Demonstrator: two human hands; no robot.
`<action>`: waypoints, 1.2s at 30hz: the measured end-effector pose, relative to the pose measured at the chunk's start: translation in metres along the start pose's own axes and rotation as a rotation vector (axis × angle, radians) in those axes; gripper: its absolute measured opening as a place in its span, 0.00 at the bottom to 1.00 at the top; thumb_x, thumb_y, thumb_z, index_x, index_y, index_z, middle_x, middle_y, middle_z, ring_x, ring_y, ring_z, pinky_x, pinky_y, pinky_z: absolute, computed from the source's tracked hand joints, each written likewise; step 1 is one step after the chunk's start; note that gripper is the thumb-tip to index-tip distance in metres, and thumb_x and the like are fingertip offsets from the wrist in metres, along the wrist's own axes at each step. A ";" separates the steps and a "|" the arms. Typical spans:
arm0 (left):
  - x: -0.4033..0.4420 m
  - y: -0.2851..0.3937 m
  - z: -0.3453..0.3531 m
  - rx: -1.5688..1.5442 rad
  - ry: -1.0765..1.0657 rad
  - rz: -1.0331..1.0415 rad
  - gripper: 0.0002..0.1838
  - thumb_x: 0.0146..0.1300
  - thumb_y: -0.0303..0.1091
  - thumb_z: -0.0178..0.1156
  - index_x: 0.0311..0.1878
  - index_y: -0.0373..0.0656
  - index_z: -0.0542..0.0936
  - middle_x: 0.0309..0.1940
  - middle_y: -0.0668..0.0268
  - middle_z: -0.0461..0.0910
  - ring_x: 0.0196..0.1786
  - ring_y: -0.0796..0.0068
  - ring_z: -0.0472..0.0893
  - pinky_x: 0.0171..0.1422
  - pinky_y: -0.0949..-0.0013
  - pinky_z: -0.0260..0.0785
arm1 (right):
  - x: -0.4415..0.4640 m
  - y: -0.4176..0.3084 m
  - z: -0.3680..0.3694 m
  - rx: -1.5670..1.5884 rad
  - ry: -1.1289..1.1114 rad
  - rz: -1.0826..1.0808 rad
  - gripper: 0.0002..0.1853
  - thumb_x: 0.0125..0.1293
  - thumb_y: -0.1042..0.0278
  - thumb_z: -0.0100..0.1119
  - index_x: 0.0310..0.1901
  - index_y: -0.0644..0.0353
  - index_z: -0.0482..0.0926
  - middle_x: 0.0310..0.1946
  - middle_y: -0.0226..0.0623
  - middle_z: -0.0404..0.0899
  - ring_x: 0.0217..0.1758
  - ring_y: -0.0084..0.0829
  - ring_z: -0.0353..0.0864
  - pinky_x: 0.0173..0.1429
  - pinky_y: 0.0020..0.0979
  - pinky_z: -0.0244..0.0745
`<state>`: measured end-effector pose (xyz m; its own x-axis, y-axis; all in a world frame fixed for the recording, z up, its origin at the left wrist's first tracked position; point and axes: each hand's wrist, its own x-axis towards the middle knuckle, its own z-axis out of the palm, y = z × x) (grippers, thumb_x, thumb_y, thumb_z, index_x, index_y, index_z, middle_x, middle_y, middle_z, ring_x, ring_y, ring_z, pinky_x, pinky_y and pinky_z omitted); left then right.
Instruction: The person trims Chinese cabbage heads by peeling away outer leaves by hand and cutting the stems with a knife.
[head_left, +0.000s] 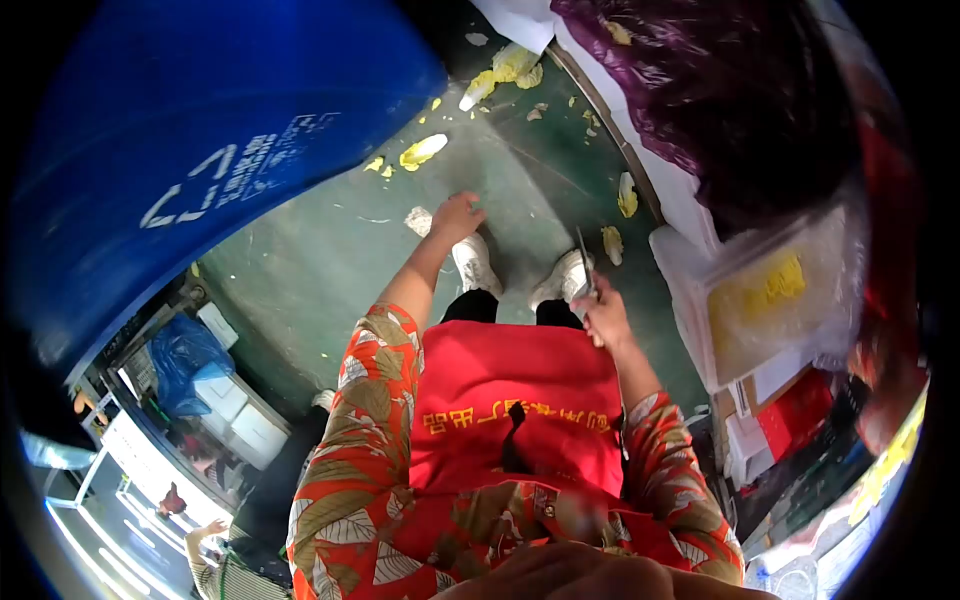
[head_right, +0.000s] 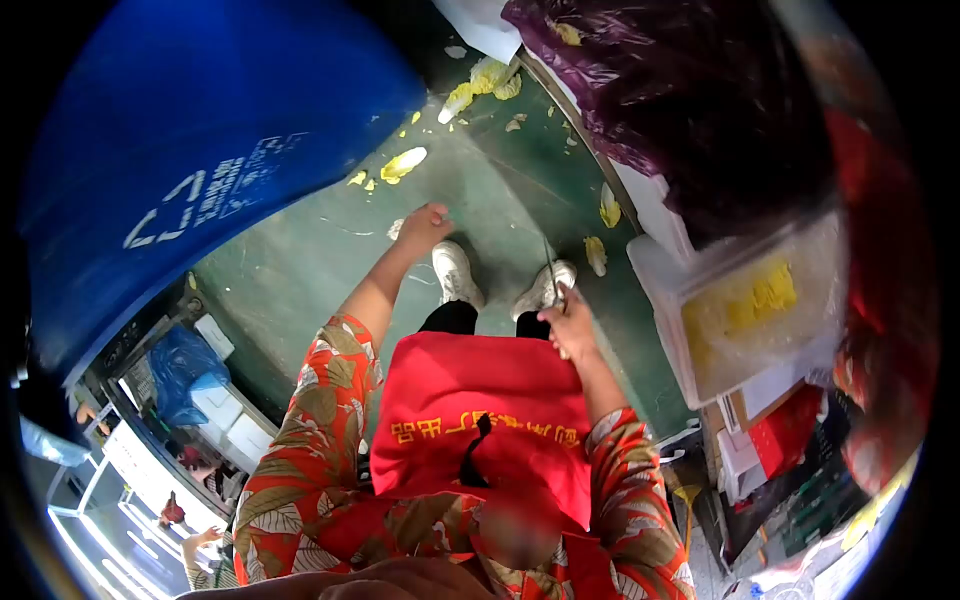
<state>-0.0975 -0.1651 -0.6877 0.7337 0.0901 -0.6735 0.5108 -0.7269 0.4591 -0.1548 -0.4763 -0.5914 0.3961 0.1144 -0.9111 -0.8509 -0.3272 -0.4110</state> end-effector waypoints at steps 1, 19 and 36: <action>0.017 -0.003 0.006 -0.010 -0.001 -0.008 0.21 0.53 0.45 0.62 0.48 0.44 0.77 0.38 0.57 0.81 0.44 0.56 0.80 0.50 0.58 0.71 | 0.002 0.012 0.003 0.025 -0.005 0.057 0.37 0.56 0.73 0.56 0.70 0.61 0.56 0.21 0.32 0.76 0.14 0.22 0.69 0.17 0.26 0.68; 0.320 0.065 0.021 0.208 0.492 0.171 0.43 0.46 0.55 0.69 0.62 0.40 0.66 0.56 0.51 0.71 0.59 0.50 0.72 0.61 0.58 0.68 | 0.065 0.034 0.003 0.117 -0.183 0.113 0.29 0.65 0.68 0.57 0.67 0.60 0.62 0.31 0.28 0.80 0.22 0.15 0.68 0.28 0.20 0.67; 0.345 0.059 0.040 -1.006 -0.187 -0.116 0.42 0.50 0.54 0.69 0.62 0.37 0.67 0.55 0.62 0.76 0.56 0.71 0.75 0.61 0.66 0.67 | 0.086 0.029 0.004 -0.079 -0.055 -0.120 0.25 0.64 0.70 0.58 0.63 0.59 0.68 0.29 0.32 0.80 0.29 0.19 0.75 0.36 0.23 0.72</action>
<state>0.1675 -0.2047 -0.9160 0.6182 -0.0467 -0.7846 0.7762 0.1936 0.6001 -0.1465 -0.4725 -0.6819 0.4721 0.2082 -0.8566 -0.7676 -0.3809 -0.5155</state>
